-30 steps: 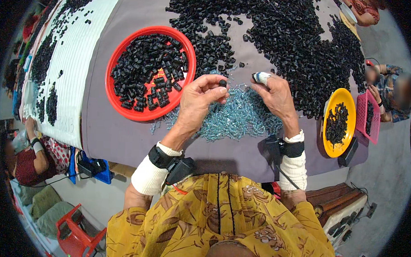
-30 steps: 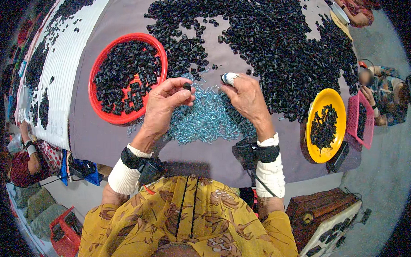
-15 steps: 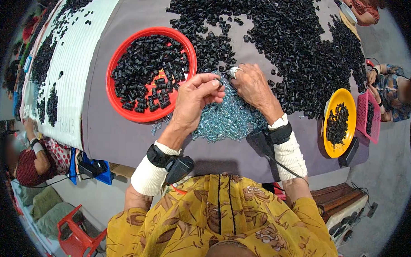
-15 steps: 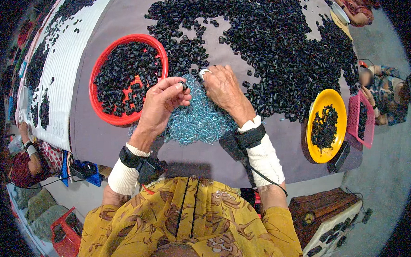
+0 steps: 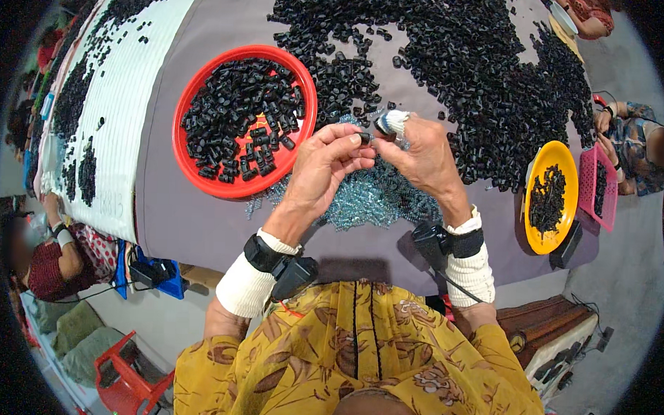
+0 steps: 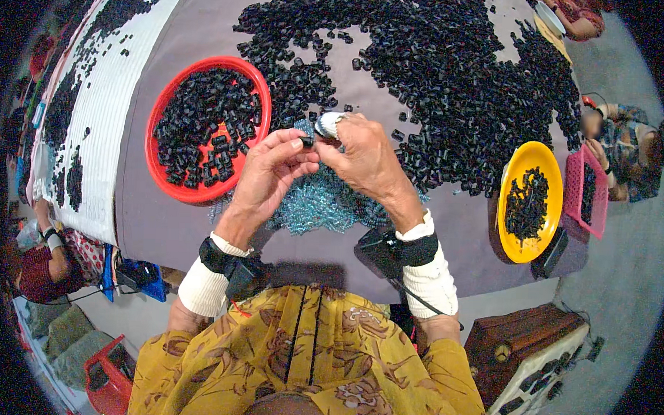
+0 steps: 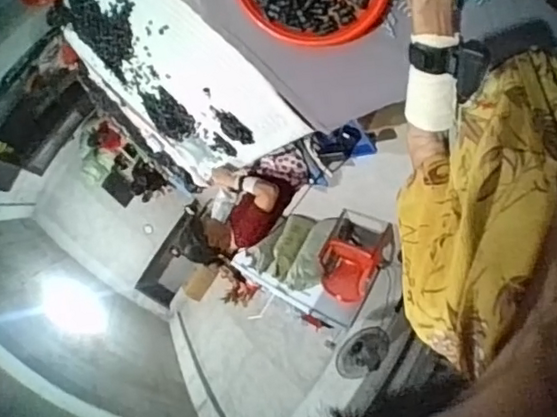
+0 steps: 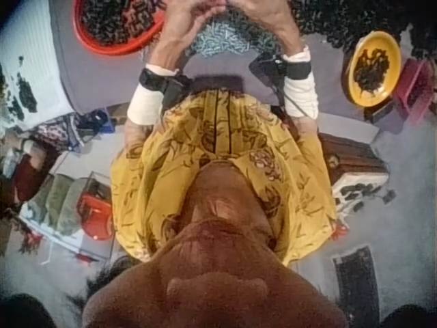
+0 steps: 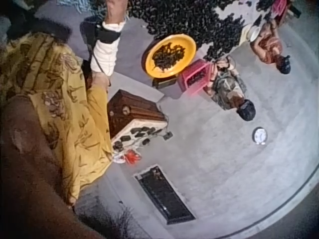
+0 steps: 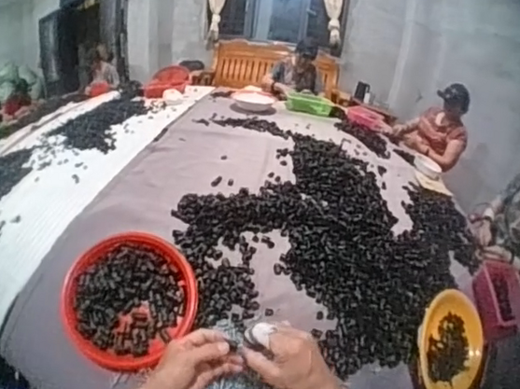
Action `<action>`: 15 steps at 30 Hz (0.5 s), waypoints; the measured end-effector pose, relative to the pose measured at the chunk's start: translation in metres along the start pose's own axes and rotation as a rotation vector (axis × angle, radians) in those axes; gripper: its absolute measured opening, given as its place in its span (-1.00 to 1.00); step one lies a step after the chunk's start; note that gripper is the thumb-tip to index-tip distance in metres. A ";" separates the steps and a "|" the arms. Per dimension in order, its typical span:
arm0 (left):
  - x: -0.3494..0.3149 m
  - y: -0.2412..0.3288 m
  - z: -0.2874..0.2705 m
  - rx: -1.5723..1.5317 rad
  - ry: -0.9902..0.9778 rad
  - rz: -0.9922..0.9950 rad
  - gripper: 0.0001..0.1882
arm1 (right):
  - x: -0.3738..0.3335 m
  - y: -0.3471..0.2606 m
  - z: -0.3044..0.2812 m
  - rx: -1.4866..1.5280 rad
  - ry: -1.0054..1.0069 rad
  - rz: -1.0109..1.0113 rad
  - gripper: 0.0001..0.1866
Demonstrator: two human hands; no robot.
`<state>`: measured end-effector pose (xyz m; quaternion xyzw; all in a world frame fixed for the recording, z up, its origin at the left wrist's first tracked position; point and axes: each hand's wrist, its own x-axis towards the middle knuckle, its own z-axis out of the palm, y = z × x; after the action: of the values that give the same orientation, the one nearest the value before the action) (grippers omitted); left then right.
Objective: Manually assembling small plastic shoe or garment components by fitting them together at a factory workstation.
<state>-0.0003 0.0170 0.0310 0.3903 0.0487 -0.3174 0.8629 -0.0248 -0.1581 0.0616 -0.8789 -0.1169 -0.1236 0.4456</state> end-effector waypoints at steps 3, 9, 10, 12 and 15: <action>0.000 -0.002 0.000 0.005 -0.015 0.004 -0.83 | 0.000 -0.001 0.001 -0.044 -0.012 -0.096 -0.84; -0.001 -0.004 -0.001 0.137 -0.056 0.053 -0.82 | -0.002 -0.007 -0.005 -0.033 -0.054 -0.048 -0.87; -0.001 -0.004 -0.002 0.188 -0.072 0.061 -0.82 | -0.002 -0.008 -0.006 -0.028 -0.056 -0.056 -0.87; -0.003 -0.005 0.001 0.202 -0.071 0.065 -0.82 | -0.004 -0.010 -0.010 -0.048 -0.094 -0.071 -0.88; -0.005 -0.004 0.005 0.247 -0.096 0.047 -0.81 | -0.004 -0.010 -0.013 -0.013 -0.114 -0.068 -0.88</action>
<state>-0.0075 0.0142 0.0341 0.4788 -0.0415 -0.3189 0.8169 -0.0334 -0.1635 0.0754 -0.8830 -0.1712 -0.0892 0.4279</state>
